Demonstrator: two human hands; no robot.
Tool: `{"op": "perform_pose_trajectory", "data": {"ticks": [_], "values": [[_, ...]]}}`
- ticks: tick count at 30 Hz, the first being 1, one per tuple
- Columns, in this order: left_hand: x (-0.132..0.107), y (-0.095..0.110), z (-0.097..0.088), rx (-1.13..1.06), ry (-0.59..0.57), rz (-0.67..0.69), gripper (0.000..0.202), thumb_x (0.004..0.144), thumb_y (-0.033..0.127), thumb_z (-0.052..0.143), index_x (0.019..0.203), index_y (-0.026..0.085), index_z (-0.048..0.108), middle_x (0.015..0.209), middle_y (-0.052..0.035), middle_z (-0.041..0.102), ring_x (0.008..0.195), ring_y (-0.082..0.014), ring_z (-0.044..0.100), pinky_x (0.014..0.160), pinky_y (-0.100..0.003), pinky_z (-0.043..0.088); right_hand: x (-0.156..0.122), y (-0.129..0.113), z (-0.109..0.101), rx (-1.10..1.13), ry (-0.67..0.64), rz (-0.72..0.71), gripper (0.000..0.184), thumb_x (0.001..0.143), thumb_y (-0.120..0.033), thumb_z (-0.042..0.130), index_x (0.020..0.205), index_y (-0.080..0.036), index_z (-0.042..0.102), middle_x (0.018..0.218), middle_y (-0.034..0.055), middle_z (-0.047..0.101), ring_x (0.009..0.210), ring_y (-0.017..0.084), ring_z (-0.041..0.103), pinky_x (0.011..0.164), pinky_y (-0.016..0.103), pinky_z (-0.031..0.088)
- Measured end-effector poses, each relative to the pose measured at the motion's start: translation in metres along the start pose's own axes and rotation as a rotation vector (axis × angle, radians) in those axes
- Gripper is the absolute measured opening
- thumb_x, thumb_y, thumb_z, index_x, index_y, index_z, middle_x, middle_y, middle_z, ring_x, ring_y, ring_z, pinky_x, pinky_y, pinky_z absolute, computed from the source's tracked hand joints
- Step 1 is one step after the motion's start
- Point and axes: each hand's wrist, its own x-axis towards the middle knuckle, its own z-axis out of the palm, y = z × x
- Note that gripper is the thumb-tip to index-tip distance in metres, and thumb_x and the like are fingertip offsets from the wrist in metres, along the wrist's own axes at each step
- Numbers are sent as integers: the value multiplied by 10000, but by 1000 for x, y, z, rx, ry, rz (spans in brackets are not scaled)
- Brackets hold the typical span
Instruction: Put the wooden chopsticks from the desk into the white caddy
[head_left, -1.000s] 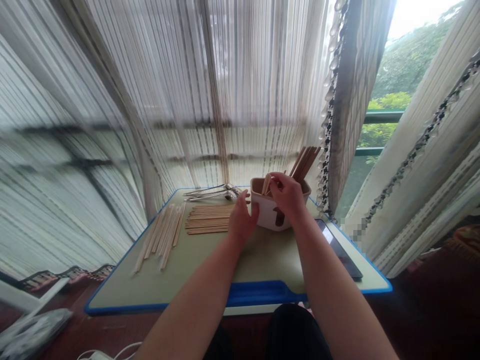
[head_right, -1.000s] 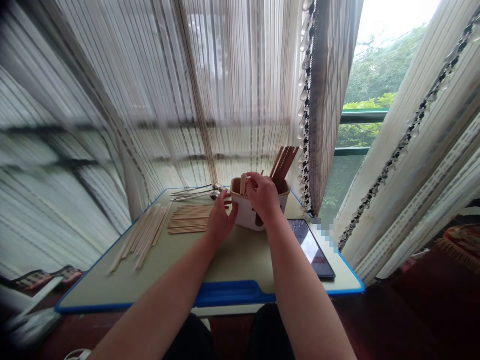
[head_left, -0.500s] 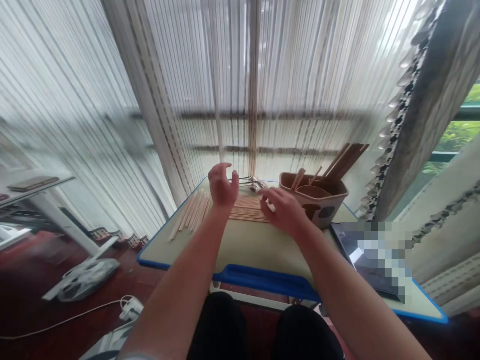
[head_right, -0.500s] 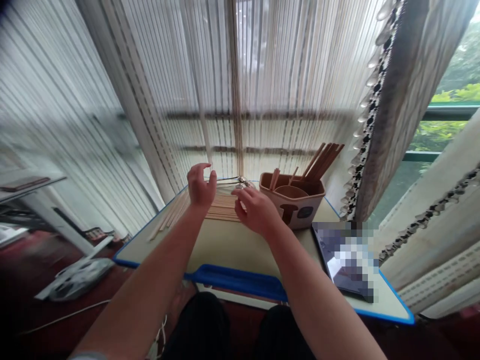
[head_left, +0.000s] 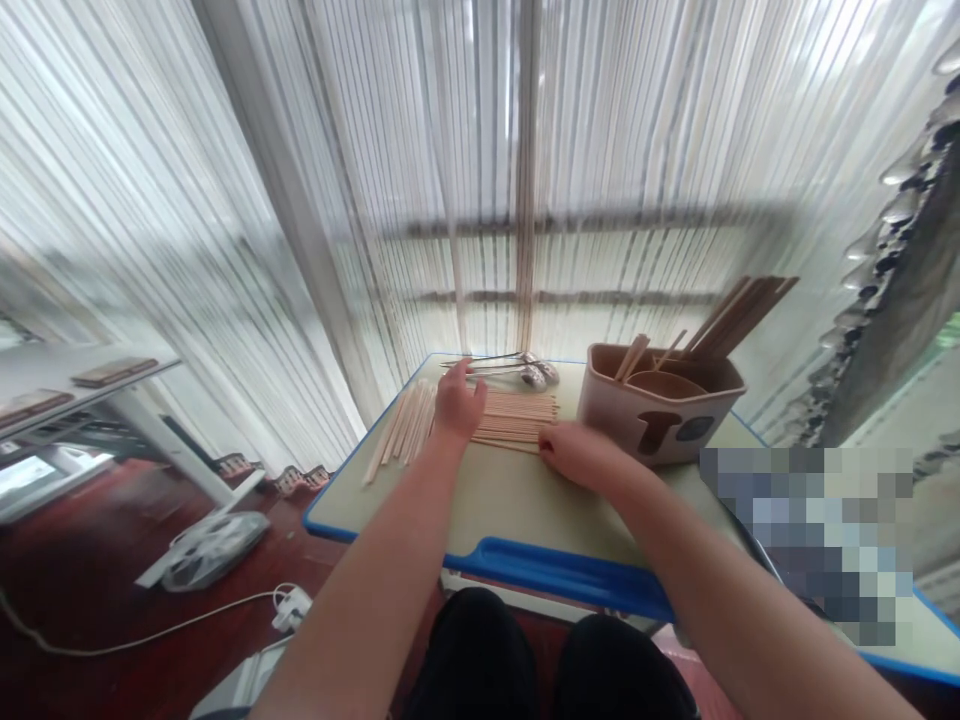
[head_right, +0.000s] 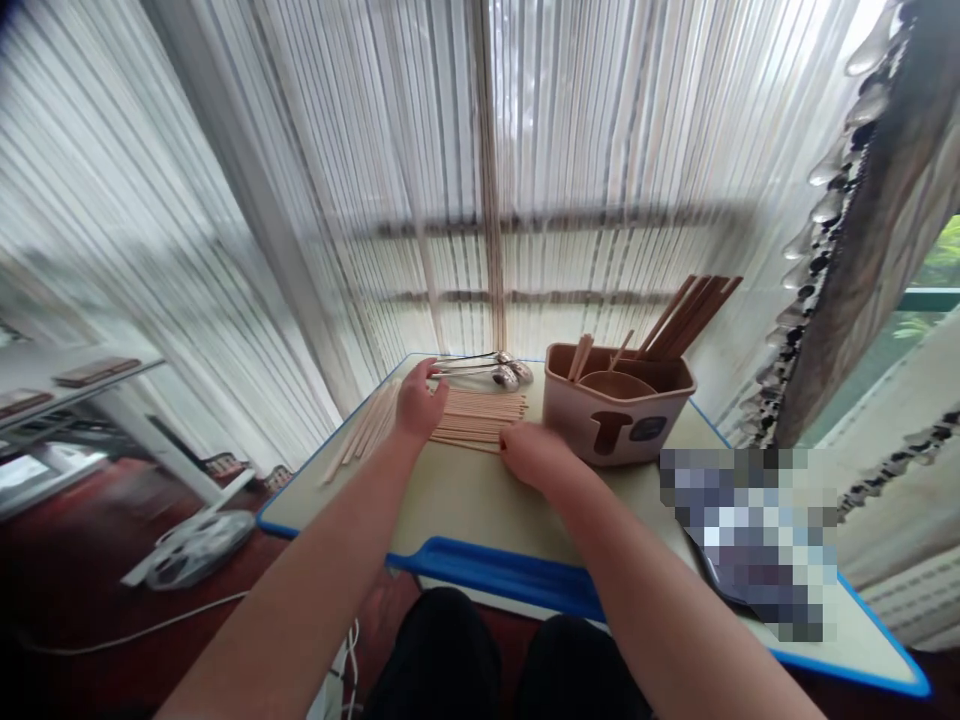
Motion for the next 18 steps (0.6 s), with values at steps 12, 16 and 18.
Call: {"op": "perform_pose_trajectory", "data": {"ticks": [12, 16, 18], "values": [[9, 3, -7, -157, 347, -261, 349, 777, 283, 535, 1098, 161, 477, 983, -79, 596, 836, -160, 583, 686, -283, 492, -35, 42, -52, 516, -208, -51, 432, 726, -134, 466, 1112, -256, 616, 634, -5, 638, 465, 116, 532, 428, 221, 367], [11, 4, -8, -196, 393, -337, 321, 772, 278, 535, 1066, 162, 478, 961, -68, 588, 781, -142, 583, 674, -278, 490, -44, 51, -67, 904, -255, -150, 298, 759, -200, 446, 917, -167, 697, 621, 25, 628, 522, 125, 552, 500, 243, 437], [11, 2, -7, -206, 400, -365, 303, 769, 273, 539, 1046, 164, 484, 949, -63, 588, 763, -136, 586, 688, -284, 491, -47, 49, -73, 1029, -248, -178, 251, 752, -231, 497, 871, -147, 701, 696, 49, 657, 603, 138, 587, 566, 260, 470]]}}
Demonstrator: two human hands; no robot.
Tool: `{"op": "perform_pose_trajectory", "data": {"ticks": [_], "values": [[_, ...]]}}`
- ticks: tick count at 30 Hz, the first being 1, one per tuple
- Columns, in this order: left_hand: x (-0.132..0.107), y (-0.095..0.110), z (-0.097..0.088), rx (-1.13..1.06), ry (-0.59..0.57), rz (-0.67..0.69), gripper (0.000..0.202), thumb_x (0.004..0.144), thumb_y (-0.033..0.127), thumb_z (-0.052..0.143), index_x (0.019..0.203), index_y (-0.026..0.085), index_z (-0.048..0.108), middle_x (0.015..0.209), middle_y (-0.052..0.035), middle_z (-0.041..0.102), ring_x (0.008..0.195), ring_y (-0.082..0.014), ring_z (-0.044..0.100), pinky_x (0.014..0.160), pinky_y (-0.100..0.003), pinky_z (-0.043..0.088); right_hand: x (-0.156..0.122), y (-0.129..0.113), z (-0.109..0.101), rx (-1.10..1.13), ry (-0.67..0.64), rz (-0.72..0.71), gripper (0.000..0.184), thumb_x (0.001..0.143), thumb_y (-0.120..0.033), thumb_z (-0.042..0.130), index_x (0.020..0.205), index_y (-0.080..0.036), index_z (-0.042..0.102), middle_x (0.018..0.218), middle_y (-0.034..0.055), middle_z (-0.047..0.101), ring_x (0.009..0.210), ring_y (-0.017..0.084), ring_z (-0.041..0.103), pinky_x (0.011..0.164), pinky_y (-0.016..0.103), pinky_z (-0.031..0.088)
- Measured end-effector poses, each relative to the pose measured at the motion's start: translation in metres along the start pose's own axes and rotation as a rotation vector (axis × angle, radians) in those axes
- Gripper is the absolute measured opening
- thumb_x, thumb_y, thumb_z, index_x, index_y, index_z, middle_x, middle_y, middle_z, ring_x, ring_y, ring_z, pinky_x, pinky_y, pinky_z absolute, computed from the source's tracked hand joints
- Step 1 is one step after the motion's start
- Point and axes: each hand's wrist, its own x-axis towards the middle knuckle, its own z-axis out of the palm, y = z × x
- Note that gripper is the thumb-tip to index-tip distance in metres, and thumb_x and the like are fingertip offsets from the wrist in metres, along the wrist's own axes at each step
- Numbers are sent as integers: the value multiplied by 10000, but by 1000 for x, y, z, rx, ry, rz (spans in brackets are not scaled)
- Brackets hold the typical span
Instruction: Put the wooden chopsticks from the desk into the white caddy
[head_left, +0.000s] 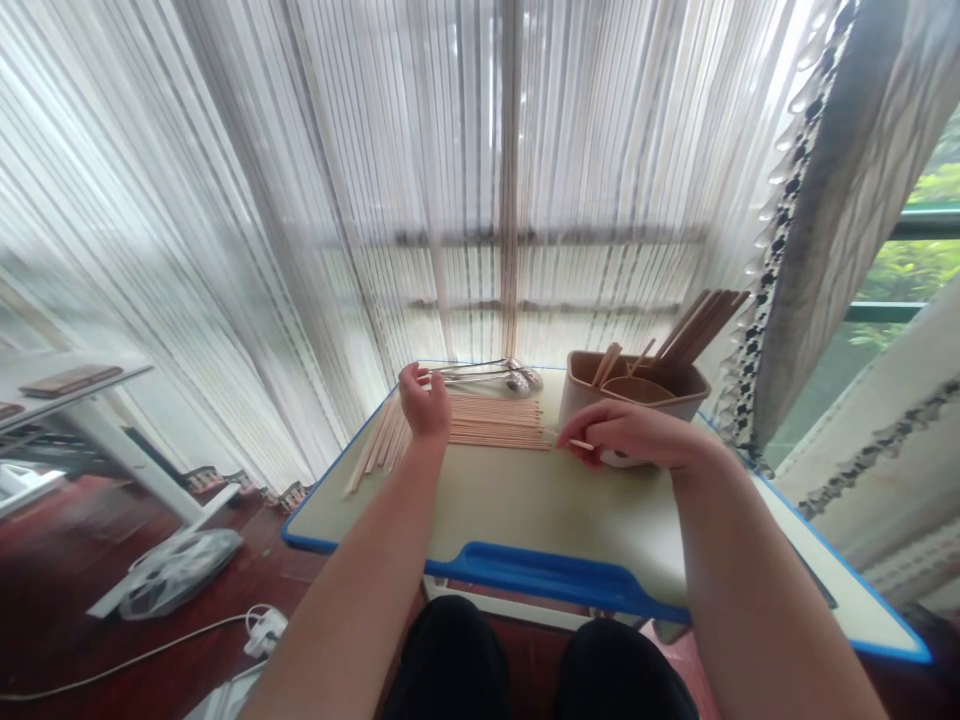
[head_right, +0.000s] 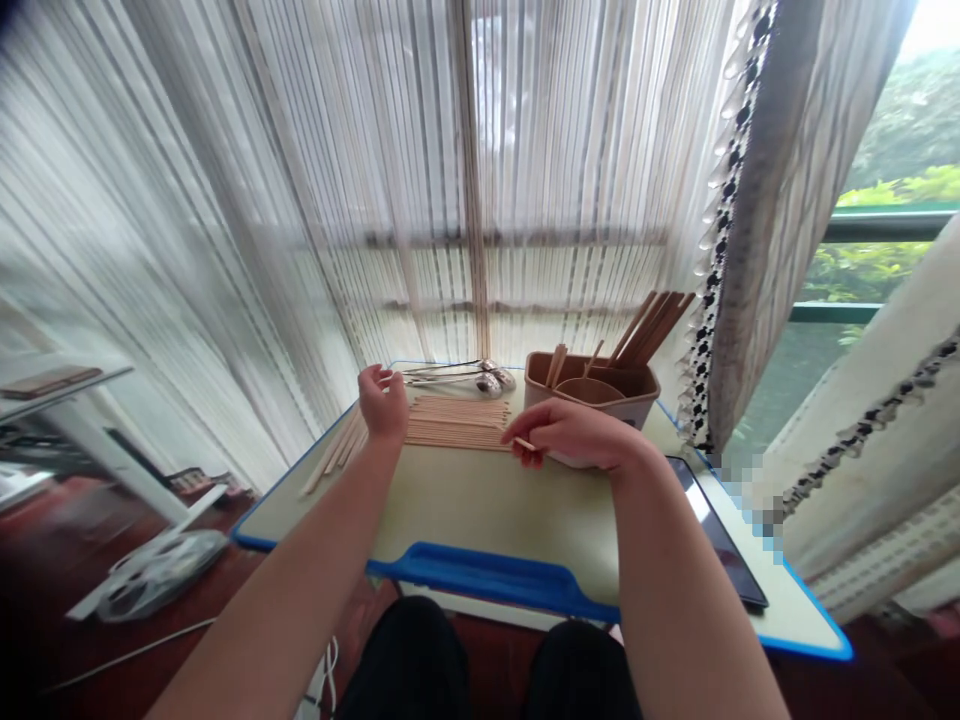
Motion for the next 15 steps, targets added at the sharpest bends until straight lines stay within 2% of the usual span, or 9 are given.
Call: {"op": "perform_pose_trajectory", "data": {"ticks": [4, 7, 11, 15], "values": [[-1, -5, 3, -7, -1, -26, 270, 761, 262, 543, 1010, 170, 493, 912, -47, 590, 714, -122, 588, 690, -280, 489, -5, -12, 1, 61, 10, -53, 250, 737, -321, 610, 912, -161, 689, 754, 47, 677, 649, 129, 596, 586, 249, 478], [-4, -5, 6, -5, -30, -26, 263, 761, 268, 544, 1001, 171, 498, 887, -38, 595, 690, -120, 591, 670, -272, 490, -9, -13, -1, 112, 168, -131, 306, 751, -379, 621, 926, -136, 681, 616, 9, 611, 532, 92, 534, 472, 201, 413], [-12, 5, 7, 12, -120, 21, 264, 776, 277, 529, 1011, 160, 511, 872, -43, 609, 686, -127, 591, 629, -258, 486, -12, -9, -9, 274, 563, -361, 257, 741, -388, 656, 819, -143, 657, 510, -44, 503, 424, 59, 441, 380, 177, 314], [-28, 23, 8, 23, -301, 178, 235, 813, 299, 491, 999, 164, 544, 852, -45, 616, 688, -131, 584, 613, -254, 483, -18, -11, -21, 353, 1112, -648, 247, 763, -420, 630, 759, -177, 591, 505, -61, 492, 385, 62, 433, 352, 184, 298]]}}
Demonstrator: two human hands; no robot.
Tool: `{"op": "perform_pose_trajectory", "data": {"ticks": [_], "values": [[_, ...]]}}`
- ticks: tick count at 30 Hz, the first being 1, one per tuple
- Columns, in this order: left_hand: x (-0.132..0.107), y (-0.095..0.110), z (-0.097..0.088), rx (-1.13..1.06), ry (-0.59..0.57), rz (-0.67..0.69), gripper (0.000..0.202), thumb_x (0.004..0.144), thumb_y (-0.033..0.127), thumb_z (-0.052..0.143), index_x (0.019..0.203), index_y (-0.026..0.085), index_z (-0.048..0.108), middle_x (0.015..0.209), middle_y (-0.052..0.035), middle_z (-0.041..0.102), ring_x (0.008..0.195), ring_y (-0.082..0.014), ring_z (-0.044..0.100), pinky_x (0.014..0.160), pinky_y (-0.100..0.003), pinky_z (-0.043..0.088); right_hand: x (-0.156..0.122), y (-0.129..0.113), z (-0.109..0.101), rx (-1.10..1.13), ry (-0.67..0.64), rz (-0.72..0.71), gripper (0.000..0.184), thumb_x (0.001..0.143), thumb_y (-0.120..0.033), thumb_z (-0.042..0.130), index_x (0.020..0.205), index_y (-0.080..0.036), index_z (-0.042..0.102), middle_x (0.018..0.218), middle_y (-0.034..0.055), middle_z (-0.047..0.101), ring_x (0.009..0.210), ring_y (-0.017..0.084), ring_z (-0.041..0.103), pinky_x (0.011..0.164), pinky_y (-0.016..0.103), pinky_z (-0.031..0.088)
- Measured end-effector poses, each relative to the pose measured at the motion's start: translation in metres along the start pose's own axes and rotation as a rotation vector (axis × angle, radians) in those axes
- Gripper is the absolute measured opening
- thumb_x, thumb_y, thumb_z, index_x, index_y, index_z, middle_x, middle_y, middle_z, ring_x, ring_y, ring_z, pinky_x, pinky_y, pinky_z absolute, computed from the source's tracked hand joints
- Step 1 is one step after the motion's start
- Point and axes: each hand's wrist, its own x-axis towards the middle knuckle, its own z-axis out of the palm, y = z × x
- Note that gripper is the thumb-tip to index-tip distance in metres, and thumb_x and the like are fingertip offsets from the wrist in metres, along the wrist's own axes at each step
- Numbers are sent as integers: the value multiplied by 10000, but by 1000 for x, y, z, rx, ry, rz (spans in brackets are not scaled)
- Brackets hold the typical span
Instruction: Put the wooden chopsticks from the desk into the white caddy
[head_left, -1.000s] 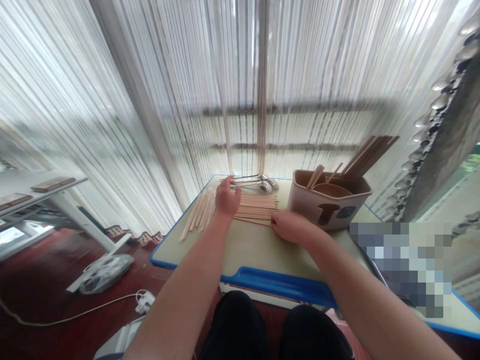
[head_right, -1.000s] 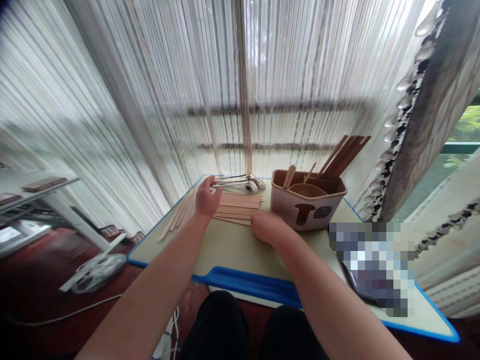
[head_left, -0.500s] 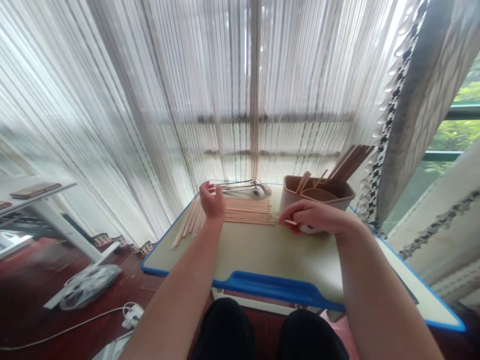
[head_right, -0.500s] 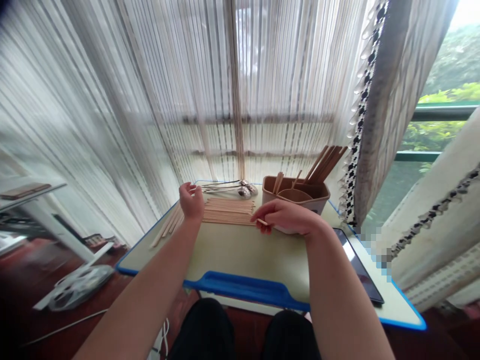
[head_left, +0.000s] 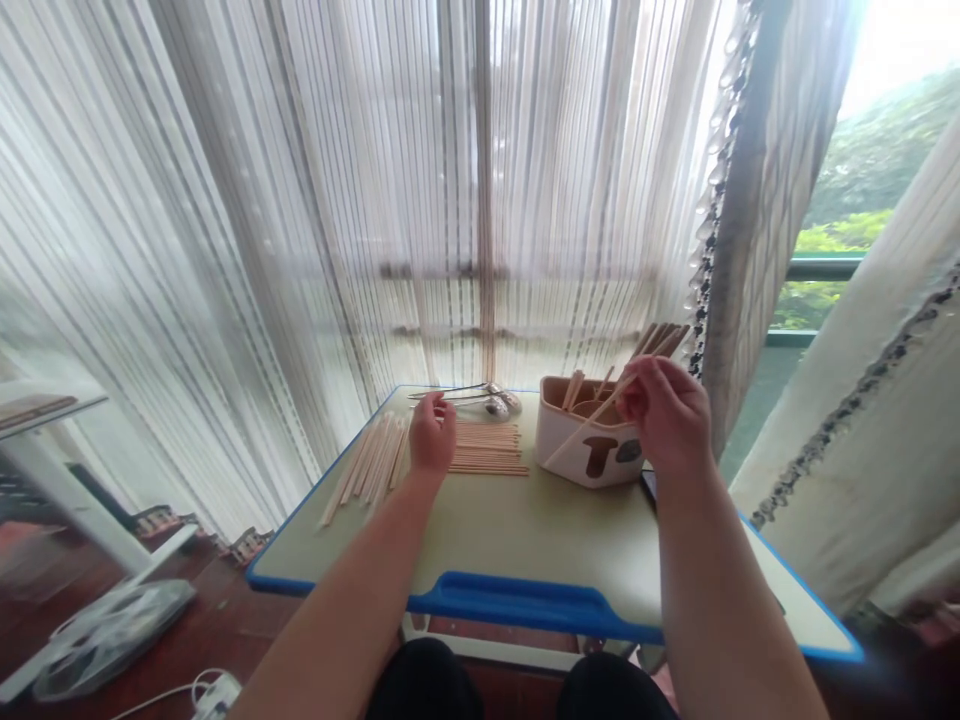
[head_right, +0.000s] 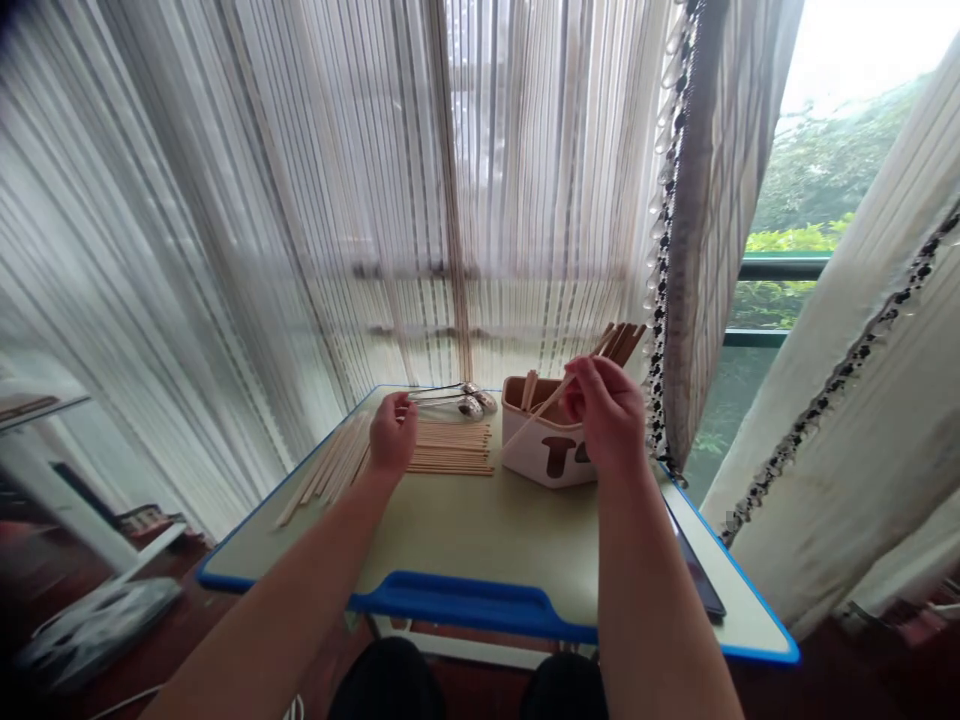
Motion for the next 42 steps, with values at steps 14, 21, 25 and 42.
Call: {"op": "perform_pose_trajectory", "data": {"ticks": [14, 21, 25, 42], "values": [[-57, 44, 46, -251, -393, 110, 436, 831, 363, 519, 1221, 181, 446, 1151, -112, 562, 997, -185, 575, 822, -335, 505, 8, 15, -17, -697, 489, -427, 279, 907, -405, 394, 817, -191, 549, 603, -19, 514, 550, 121, 506, 591, 263, 421], [-42, 71, 77, -351, -468, 70, 626, 775, 459, 587, 1290, 175, 372, 1246, -148, 505, 1077, -238, 540, 851, -395, 485, 4, 28, -5, -852, -3, -296, 331, 909, -406, 383, 830, -197, 629, 698, 26, 636, 663, 144, 586, 650, 241, 419], [-55, 70, 93, -484, -498, 79, 617, 802, 451, 554, 1311, 179, 337, 1246, -145, 504, 1080, -226, 543, 860, -378, 482, 5, 30, -4, -1030, -197, -264, 367, 909, -396, 380, 718, -195, 620, 715, 48, 634, 691, 149, 574, 660, 238, 398], [-67, 63, 85, -204, -374, 297, 592, 825, 348, 530, 1342, 179, 297, 1273, -159, 463, 1127, -238, 506, 918, -411, 451, 5, 35, -2, -1060, -287, -172, 265, 860, -296, 409, 826, -187, 648, 796, 51, 662, 753, 170, 571, 683, 254, 397]]}}
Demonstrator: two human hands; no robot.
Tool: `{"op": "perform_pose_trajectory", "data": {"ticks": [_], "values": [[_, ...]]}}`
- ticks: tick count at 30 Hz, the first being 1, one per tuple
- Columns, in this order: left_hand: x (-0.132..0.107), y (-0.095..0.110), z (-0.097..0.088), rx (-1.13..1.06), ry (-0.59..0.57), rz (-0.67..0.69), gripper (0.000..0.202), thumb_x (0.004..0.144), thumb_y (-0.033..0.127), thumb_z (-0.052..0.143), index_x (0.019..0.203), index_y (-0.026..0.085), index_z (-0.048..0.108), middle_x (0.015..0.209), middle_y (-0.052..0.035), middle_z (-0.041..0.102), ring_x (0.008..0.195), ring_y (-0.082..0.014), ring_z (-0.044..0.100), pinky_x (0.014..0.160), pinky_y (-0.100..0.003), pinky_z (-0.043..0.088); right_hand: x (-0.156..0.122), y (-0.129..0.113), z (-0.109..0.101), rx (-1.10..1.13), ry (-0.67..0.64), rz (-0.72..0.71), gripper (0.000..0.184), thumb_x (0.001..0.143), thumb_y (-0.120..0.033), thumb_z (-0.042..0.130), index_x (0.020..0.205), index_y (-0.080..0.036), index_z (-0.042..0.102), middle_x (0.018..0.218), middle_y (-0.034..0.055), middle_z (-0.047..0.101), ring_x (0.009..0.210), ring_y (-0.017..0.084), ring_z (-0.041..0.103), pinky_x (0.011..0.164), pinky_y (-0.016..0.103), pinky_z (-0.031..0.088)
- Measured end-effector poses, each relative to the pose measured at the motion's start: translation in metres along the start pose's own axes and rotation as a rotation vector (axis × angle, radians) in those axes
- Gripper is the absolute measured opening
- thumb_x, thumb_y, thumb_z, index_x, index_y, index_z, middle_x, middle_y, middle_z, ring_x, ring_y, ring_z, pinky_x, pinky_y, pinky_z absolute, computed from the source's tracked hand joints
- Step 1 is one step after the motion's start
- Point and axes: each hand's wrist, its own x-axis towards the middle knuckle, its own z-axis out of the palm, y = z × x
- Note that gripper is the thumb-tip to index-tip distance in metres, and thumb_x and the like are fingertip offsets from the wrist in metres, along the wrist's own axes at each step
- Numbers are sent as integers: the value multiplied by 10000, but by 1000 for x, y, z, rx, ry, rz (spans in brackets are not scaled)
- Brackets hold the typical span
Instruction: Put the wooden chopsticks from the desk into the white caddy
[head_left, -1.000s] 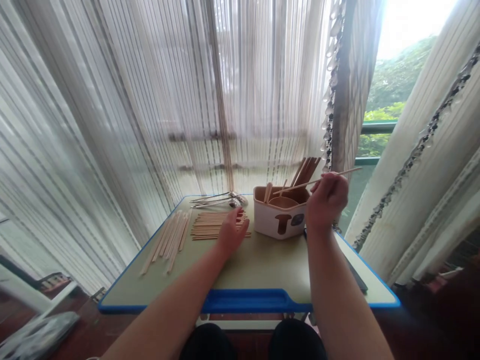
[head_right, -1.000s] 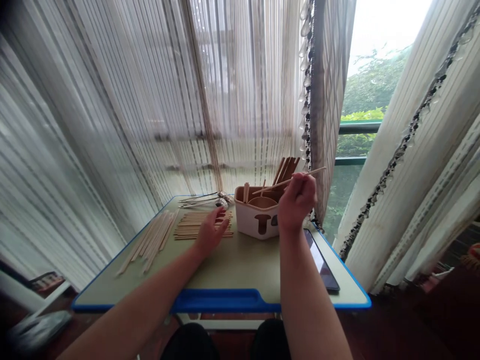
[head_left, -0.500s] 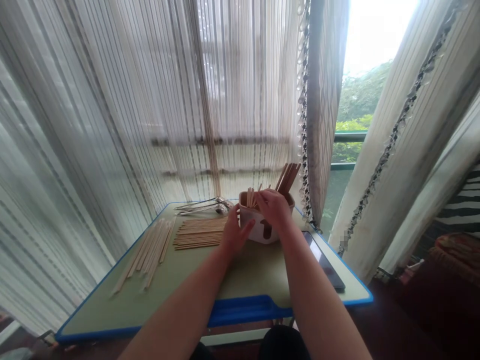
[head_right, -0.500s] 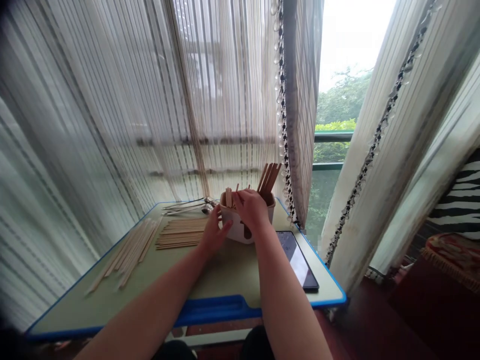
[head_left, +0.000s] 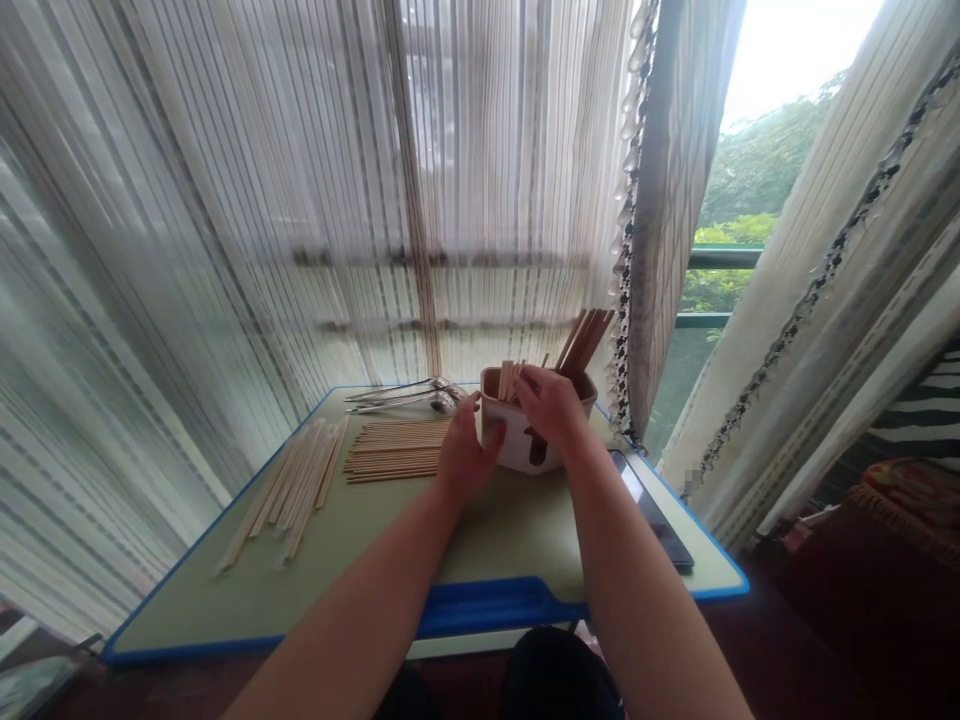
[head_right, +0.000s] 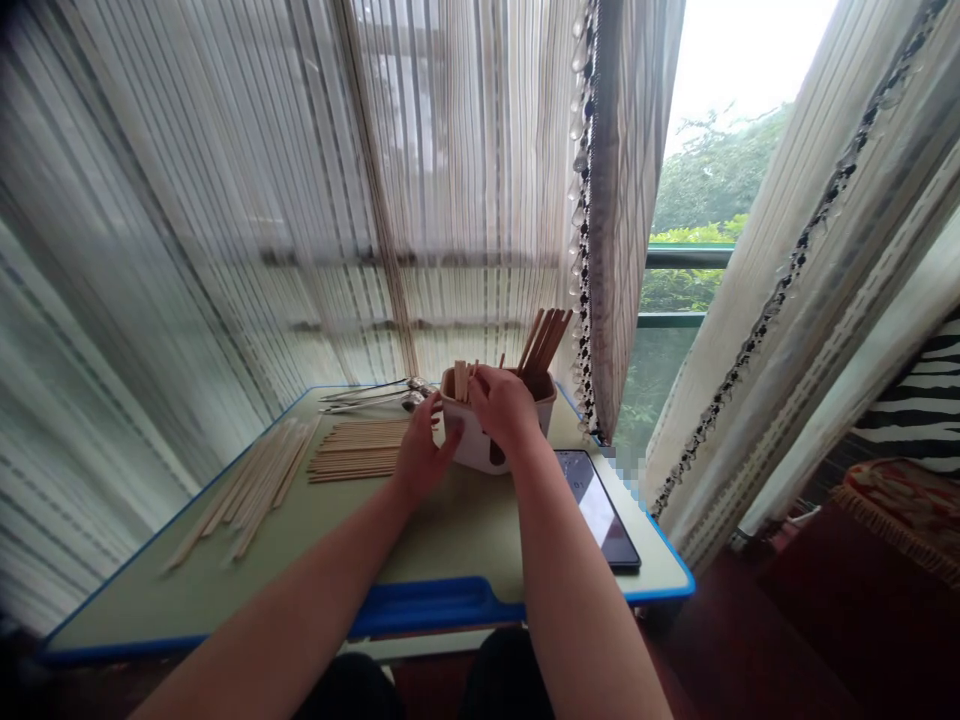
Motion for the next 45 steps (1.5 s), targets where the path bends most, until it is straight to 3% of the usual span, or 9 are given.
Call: {"op": "perform_pose_trajectory", "data": {"ticks": [6, 14, 17, 20, 23, 28, 32, 37, 45], "values": [[1, 4, -2, 7, -20, -24, 596, 825, 353, 524, 1346, 190, 284, 1287, -152, 453, 1136, -234, 501, 928, -405, 448, -1, -2, 0, 147, 102, 2, 349, 827, -221, 392, 1067, -184, 643, 961, 55, 685, 896, 181, 603, 803, 271, 435], [2, 7, -4, 30, -38, -42, 578, 823, 332, 522, 1334, 182, 298, 1292, -152, 458, 1102, -224, 523, 908, -397, 461, -1, -3, 3, 141, 155, -15, 287, 790, -216, 445, 989, -193, 651, 874, 45, 683, 816, 181, 610, 781, 295, 457], [3, 12, -8, 33, -38, -60, 538, 820, 322, 524, 1307, 183, 343, 1266, -141, 494, 1048, -213, 562, 856, -370, 488, -5, -9, 2, 98, 299, -57, 307, 789, -192, 434, 1044, -191, 604, 914, 61, 658, 858, 191, 589, 799, 320, 453], [11, 14, -21, -1, -68, -116, 421, 828, 328, 519, 1223, 205, 442, 1158, -96, 591, 862, -165, 629, 755, -313, 516, -14, -20, 5, 32, 485, -113, 307, 796, -214, 448, 1087, -198, 546, 1007, 97, 605, 956, 224, 549, 822, 365, 444], [31, 3, -49, -41, 17, -225, 346, 839, 355, 505, 1148, 201, 492, 1036, -67, 650, 714, -126, 637, 662, -264, 514, -24, -27, 16, 26, 496, -243, 315, 784, -221, 490, 1098, -212, 511, 1043, 113, 568, 982, 237, 538, 821, 382, 449], [50, -42, -118, 41, 246, -297, 378, 824, 331, 517, 1163, 179, 452, 930, -49, 662, 710, -129, 639, 637, -246, 502, -37, -40, 43, 116, 310, -540, 320, 783, -179, 516, 1101, -217, 514, 1008, 93, 582, 916, 196, 562, 776, 323, 471], [30, -73, -157, 265, 308, -319, 295, 823, 294, 509, 1098, 187, 501, 871, -34, 660, 686, -126, 630, 649, -250, 492, -45, -55, 68, 72, -224, -538, 227, 843, -195, 445, 1025, -212, 580, 996, 73, 611, 890, 169, 583, 739, 273, 465], [14, -90, -167, 462, 233, -342, 260, 829, 247, 489, 1077, 183, 526, 857, -34, 658, 678, -127, 615, 681, -264, 477, -51, -49, 103, -96, -647, -371, 262, 862, -209, 415, 1015, -171, 623, 997, 103, 626, 943, 206, 574, 798, 308, 444], [17, -86, -163, 459, 136, -371, 246, 842, 253, 485, 1074, 192, 536, 860, -29, 660, 686, -129, 610, 678, -259, 464, -53, -42, 113, -106, -744, -327, 203, 827, -174, 447, 824, -177, 650, 895, 92, 631, 847, 182, 566, 763, 276, 417]]}}
